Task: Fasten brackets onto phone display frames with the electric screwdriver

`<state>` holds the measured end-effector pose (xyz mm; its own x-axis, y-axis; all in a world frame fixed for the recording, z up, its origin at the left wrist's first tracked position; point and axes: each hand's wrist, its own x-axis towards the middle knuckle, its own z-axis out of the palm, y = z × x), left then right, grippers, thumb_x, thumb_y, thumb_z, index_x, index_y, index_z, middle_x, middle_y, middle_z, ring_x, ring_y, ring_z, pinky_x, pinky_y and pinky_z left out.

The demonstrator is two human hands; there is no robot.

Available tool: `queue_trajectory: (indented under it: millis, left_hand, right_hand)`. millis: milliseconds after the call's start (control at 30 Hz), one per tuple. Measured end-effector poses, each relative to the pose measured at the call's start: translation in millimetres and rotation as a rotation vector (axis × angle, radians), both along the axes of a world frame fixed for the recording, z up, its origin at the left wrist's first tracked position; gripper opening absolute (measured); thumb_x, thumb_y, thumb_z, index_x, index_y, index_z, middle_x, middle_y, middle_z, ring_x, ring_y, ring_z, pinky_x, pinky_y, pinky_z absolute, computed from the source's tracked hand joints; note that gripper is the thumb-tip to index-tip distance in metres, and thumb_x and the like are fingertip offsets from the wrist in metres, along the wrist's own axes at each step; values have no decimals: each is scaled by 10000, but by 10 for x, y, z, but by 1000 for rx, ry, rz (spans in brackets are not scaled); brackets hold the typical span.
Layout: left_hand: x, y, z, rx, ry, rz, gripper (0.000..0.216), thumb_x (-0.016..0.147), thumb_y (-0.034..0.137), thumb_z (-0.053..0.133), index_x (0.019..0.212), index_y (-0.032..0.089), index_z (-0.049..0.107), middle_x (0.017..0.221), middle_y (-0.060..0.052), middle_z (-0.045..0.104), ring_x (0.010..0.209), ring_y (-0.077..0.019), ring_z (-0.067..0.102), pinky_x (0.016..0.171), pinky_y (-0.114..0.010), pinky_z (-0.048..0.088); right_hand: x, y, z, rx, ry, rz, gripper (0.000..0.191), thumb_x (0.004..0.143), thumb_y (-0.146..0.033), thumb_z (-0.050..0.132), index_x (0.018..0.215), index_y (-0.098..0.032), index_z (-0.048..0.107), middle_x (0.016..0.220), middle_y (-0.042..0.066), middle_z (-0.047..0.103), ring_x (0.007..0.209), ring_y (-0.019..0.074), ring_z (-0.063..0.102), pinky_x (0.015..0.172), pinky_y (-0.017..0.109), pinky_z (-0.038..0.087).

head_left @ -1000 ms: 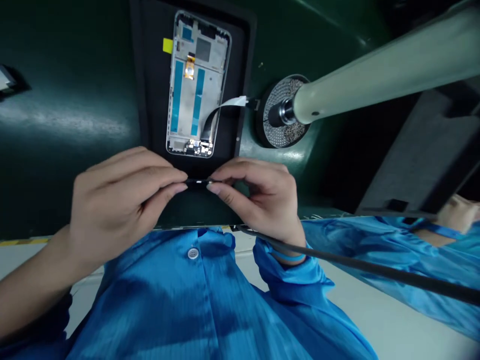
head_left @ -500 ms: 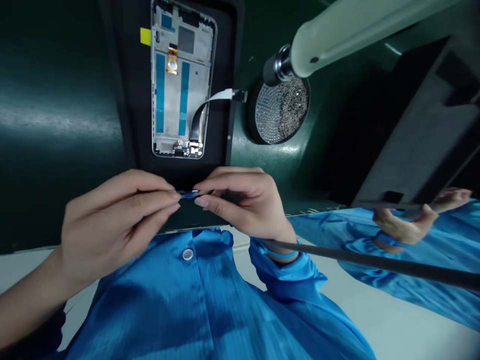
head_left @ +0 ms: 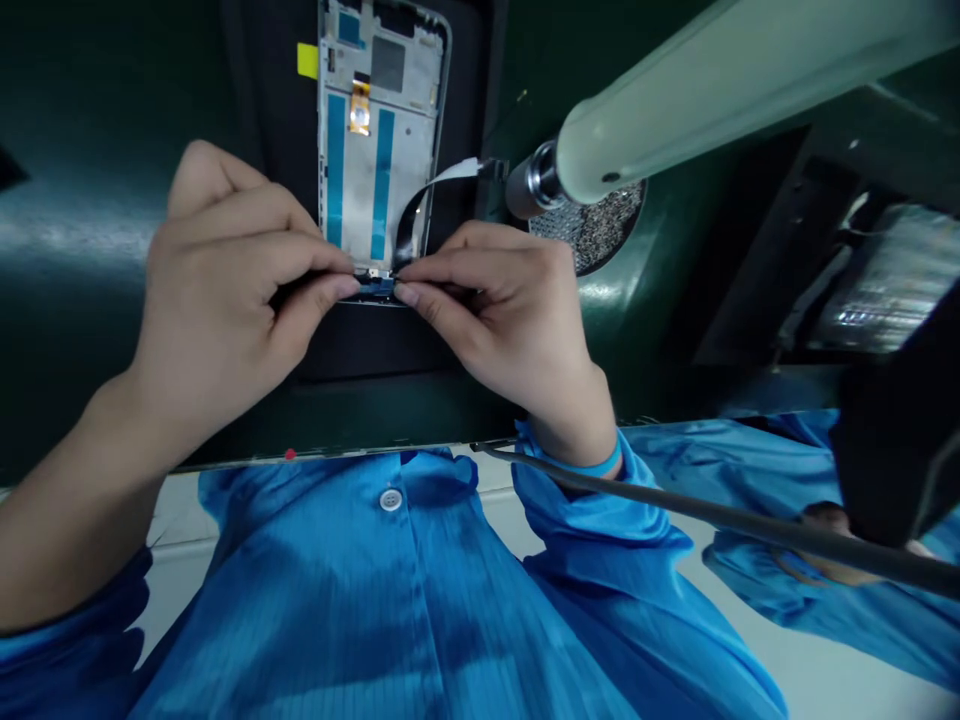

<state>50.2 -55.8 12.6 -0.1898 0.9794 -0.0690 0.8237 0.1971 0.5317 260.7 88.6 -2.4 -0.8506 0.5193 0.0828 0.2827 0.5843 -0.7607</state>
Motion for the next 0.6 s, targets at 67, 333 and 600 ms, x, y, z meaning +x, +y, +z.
queue_trajectory:
  millis: [67, 333, 600]
  left_hand:
    - [-3, -7, -16, -35, -13, 21, 637, 1189, 501, 294, 1255, 103, 787, 1261, 13, 726, 1519, -258, 518, 1279, -589, 426]
    - [-23, 19, -13, -222, 95, 2, 871, 1092, 449, 16, 1340, -23, 705, 1480, -63, 651, 1619, -378, 458, 1154, -646, 446]
    - [-94, -75, -124, 71, 19, -102, 744, 1065, 336, 147, 1311, -48, 735, 1323, -30, 701, 1534, -347, 524, 1104, -596, 414]
  right_hand:
    - [-18, 14, -26, 9, 18, 6, 140, 1075, -322, 748, 1088, -269, 877, 966, 45, 810, 841, 176, 721, 832, 331, 625]
    - [-89, -16, 60, -53, -78, -96, 111, 1020, -315, 808, 955, -229, 836, 881, 41, 798, 779, 190, 697, 713, 331, 603]
    - [-87, 13, -15, -105, -74, -54, 141, 1060, -306, 744, 961, -229, 809, 877, 6, 791, 829, 142, 731, 729, 310, 598]
